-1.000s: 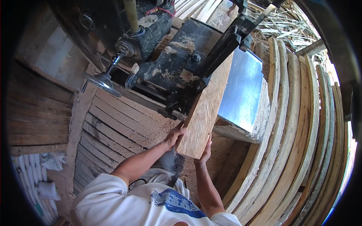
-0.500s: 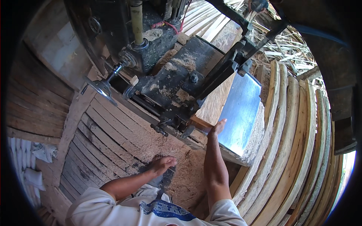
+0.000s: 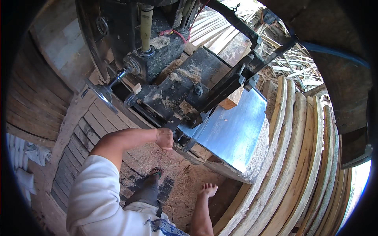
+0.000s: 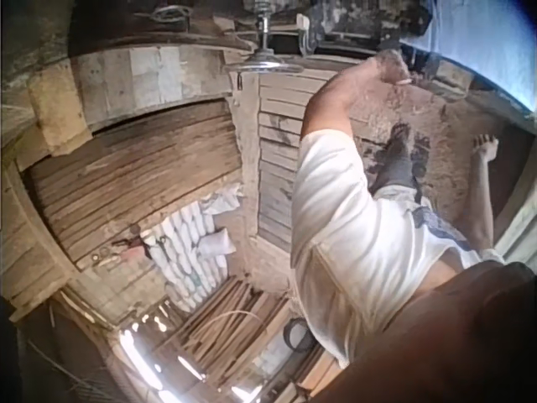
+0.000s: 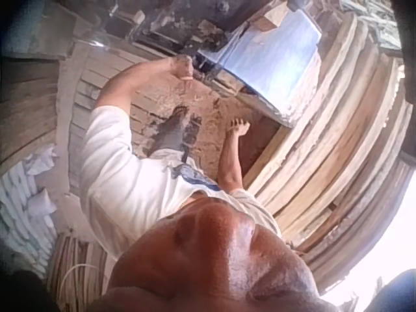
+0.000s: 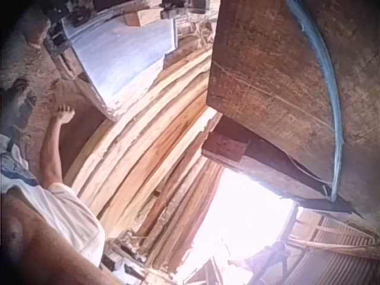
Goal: The person processes a long wooden board through a band saw multiple times, guiding it with their hands and adjusting the saw's settings between cuts.
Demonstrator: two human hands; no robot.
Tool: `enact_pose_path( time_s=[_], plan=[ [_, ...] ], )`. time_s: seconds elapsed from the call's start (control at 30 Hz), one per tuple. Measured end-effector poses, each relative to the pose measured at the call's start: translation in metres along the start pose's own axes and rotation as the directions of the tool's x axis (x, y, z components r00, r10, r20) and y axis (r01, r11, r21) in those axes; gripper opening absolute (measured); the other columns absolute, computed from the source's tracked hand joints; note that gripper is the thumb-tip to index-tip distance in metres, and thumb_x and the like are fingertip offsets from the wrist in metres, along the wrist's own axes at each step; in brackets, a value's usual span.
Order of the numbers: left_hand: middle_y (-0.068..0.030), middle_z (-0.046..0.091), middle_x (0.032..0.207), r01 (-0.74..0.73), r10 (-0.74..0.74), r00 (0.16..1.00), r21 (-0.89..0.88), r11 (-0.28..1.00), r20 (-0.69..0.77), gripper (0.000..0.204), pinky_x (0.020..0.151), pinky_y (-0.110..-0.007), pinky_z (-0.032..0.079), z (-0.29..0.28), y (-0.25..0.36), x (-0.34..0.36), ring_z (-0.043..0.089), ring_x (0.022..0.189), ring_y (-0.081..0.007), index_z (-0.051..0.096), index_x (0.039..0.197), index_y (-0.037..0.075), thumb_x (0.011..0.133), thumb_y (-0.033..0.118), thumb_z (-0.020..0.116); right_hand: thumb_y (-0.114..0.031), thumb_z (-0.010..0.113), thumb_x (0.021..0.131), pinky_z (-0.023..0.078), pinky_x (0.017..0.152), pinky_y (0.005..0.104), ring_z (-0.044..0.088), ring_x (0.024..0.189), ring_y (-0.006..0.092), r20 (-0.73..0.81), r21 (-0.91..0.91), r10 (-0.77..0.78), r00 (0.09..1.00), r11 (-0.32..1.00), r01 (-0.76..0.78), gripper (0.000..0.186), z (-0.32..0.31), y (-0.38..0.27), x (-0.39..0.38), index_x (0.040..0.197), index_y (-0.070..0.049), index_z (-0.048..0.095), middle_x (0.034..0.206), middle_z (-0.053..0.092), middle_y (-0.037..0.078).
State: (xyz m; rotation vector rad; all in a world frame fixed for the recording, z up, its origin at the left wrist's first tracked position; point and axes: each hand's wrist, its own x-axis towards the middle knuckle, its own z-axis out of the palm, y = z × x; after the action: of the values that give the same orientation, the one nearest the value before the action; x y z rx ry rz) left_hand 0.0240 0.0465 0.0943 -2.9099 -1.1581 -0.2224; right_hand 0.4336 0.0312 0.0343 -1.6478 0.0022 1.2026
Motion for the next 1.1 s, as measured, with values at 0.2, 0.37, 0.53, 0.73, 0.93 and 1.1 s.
enact_pose_path(
  time_s=[0.2, 0.37, 0.53, 0.73, 0.93, 1.1],
  plan=[
    [-0.0074, 0.063, 0.07, 0.79, -0.9, 0.285, -0.451, 0.416, -0.33, 0.019, 0.056, -0.038, 0.047, 0.009, 0.022, 0.026, 0.064, 0.068, -0.0237, 0.06, 0.069, 0.01, 0.082, 0.023, 0.066, -0.046, 0.042, 0.096, 0.041, 0.063, 0.0336, 0.05, 0.071, 0.0186, -0.125, -0.214, -0.041, 0.991, 0.977, 0.014, 0.048, -0.122, -0.004, 0.001, 0.132, -0.014, 0.042, 0.099, 0.053, 0.005],
    [-0.0118, 0.045, 0.123, -0.488, -0.732, -0.496, -0.847, -0.21, 0.467, 0.072, 0.08, -0.053, 0.049, -0.013, 0.094, 0.016, 0.049, 0.109, -0.0291, 0.033, 0.136, 0.009, 0.077, 0.024, 0.074, -0.041, 0.041, 0.094, 0.044, 0.053, 0.0342, 0.054, 0.065, 0.021, -0.101, -0.326, -0.059, 0.993, 0.945, 0.023, 0.041, -0.187, -0.014, -0.011, 0.124, -0.013, 0.047, 0.096, 0.056, 0.007],
    [-0.0142, 0.038, 0.128, -0.505, -0.87, -0.117, -0.783, -0.363, 0.479, 0.084, 0.082, -0.046, 0.052, 0.056, 0.103, 0.029, 0.044, 0.116, -0.0296, 0.021, 0.136, 0.019, 0.069, 0.01, 0.072, -0.039, 0.04, 0.098, 0.043, 0.049, 0.0335, 0.053, 0.058, 0.0208, -0.041, -0.504, -0.001, 0.999, 0.863, -0.02, 0.036, -0.249, 0.011, -0.013, 0.123, -0.014, 0.046, 0.087, 0.055, 0.007],
    [-0.024, 0.036, 0.133, 0.852, -0.825, -0.085, -0.47, 0.231, -0.559, 0.093, 0.104, -0.049, 0.036, 0.1, 0.098, -0.015, 0.043, 0.12, -0.041, 0.021, 0.137, 0.011, 0.064, 0.005, 0.078, -0.038, 0.041, 0.099, 0.05, 0.051, 0.0345, 0.06, 0.062, 0.0219, 0.155, -0.566, 0.006, 0.988, 0.82, 0.084, 0.04, -0.33, 0.038, -0.053, 0.126, -0.01, 0.045, 0.095, 0.059, 0.01],
    [-0.0237, 0.048, 0.13, 0.59, -0.973, 0.041, -0.781, 0.207, -0.227, 0.078, 0.104, -0.045, 0.036, 0.05, 0.216, 0.046, 0.045, 0.124, -0.0382, 0.04, 0.134, 0.002, 0.073, 0.032, 0.079, -0.036, 0.043, 0.099, 0.048, 0.045, 0.0318, 0.06, 0.054, 0.0205, 0.014, -0.481, -0.078, 0.997, 0.874, 0.075, 0.035, -0.437, 0.087, -0.077, 0.12, -0.009, 0.046, 0.091, 0.059, 0.011],
    [-0.0279, 0.048, 0.133, 0.606, -0.96, 0.28, -0.779, 0.16, 0.021, 0.104, 0.101, -0.043, 0.042, -0.046, 0.232, 0.171, 0.051, 0.121, -0.0414, 0.035, 0.137, -0.004, 0.067, 0.063, 0.073, -0.034, 0.044, 0.099, 0.048, 0.045, 0.0309, 0.058, 0.053, 0.019, 0.05, -0.41, -0.102, 0.994, 0.905, 0.114, 0.031, -0.5, 0.101, -0.091, 0.116, -0.009, 0.048, 0.09, 0.059, 0.01]
  ],
)
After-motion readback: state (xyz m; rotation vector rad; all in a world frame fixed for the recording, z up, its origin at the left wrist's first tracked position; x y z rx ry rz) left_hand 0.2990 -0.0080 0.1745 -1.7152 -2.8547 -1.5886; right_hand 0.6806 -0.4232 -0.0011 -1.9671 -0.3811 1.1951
